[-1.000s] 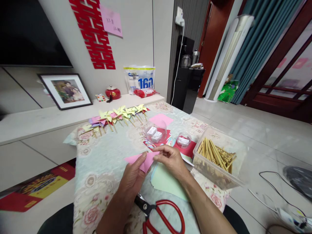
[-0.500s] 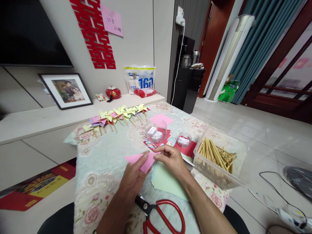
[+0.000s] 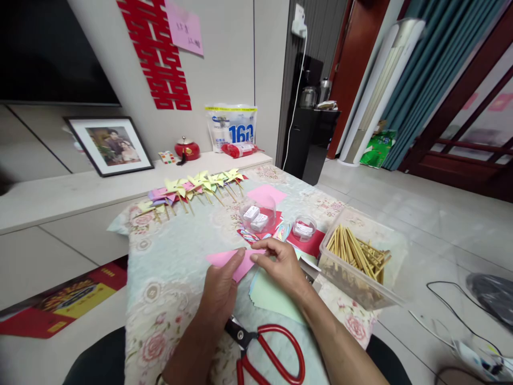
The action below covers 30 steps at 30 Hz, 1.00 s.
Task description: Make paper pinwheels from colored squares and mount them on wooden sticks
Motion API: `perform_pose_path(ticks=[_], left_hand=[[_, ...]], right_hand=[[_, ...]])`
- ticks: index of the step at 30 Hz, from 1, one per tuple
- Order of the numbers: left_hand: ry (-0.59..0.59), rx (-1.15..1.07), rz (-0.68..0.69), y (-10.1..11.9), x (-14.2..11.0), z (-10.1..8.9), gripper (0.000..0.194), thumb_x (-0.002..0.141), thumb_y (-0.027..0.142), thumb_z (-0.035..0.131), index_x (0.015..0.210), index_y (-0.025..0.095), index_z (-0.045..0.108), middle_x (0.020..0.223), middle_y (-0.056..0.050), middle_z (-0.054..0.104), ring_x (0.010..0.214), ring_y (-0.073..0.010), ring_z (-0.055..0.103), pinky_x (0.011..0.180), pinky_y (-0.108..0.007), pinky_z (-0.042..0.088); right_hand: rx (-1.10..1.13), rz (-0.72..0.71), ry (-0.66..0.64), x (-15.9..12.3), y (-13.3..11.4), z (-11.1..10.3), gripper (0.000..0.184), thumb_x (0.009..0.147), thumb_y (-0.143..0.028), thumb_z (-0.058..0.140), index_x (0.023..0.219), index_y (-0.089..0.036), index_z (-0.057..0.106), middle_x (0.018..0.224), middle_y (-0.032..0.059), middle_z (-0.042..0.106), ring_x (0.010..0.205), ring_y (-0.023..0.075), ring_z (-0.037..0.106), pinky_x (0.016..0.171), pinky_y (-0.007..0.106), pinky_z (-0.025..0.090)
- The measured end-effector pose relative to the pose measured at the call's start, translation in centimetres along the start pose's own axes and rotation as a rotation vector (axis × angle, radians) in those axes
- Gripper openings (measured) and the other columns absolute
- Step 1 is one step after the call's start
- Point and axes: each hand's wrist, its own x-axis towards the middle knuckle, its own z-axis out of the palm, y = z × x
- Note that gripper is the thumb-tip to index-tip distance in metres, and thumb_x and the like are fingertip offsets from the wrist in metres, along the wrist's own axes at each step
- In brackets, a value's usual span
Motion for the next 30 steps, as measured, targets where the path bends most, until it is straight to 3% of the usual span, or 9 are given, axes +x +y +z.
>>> perform_pose_path(ticks=[6,12,21,30], left_hand=[[-0.067,0.029,-0.007,-0.18,0.02,-0.05,0.018,0.066,0.028,0.082,0.078,0.016,0.076,0.082,-0.008,0.078,0.085,-0.0278,0.073,0.085,-0.038,0.055],[-0.099,0.104,-0.036,-0.25,0.06,-0.2,0.026,0.064,0.029,0.083,0.083,0.012,0.076,0.075,-0.009,0.077,0.079,-0.0285,0.073,0.076,-0.037,0.056],[-0.003,0.139,0.014,-0.6,0.13,-0.31,0.028,0.062,0.03,0.085,0.08,0.011,0.076,0.07,-0.008,0.075,0.065,-0.0239,0.069,0.064,-0.032,0.054],[-0.059,-0.018,0.101,-0.35,0.58,-0.49,0.028,0.07,0.037,0.082,0.079,0.013,0.07,0.068,0.0,0.07,0.057,-0.0128,0.06,0.058,-0.025,0.046]], right_hand=[[-0.01,0.016,-0.02,-0.03,-0.64,0.39,0.016,0.078,-0.034,0.073,0.075,-0.019,0.073,0.071,0.0013,0.069,0.069,0.0168,0.059,0.065,0.029,0.042],[0.065,0.095,-0.019,0.28,-0.48,0.09,0.018,0.075,-0.034,0.071,0.068,-0.018,0.066,0.063,-0.002,0.06,0.06,0.0135,0.05,0.059,0.027,0.037],[0.047,0.102,-0.069,0.17,-0.5,0.16,0.024,0.076,-0.04,0.075,0.072,-0.018,0.067,0.068,-0.0001,0.063,0.064,0.0151,0.053,0.061,0.028,0.038],[0.013,0.106,-0.034,0.26,-0.09,-0.3,0.026,0.076,-0.041,0.075,0.068,-0.018,0.064,0.064,-0.0014,0.059,0.063,0.0149,0.049,0.061,0.028,0.036]])
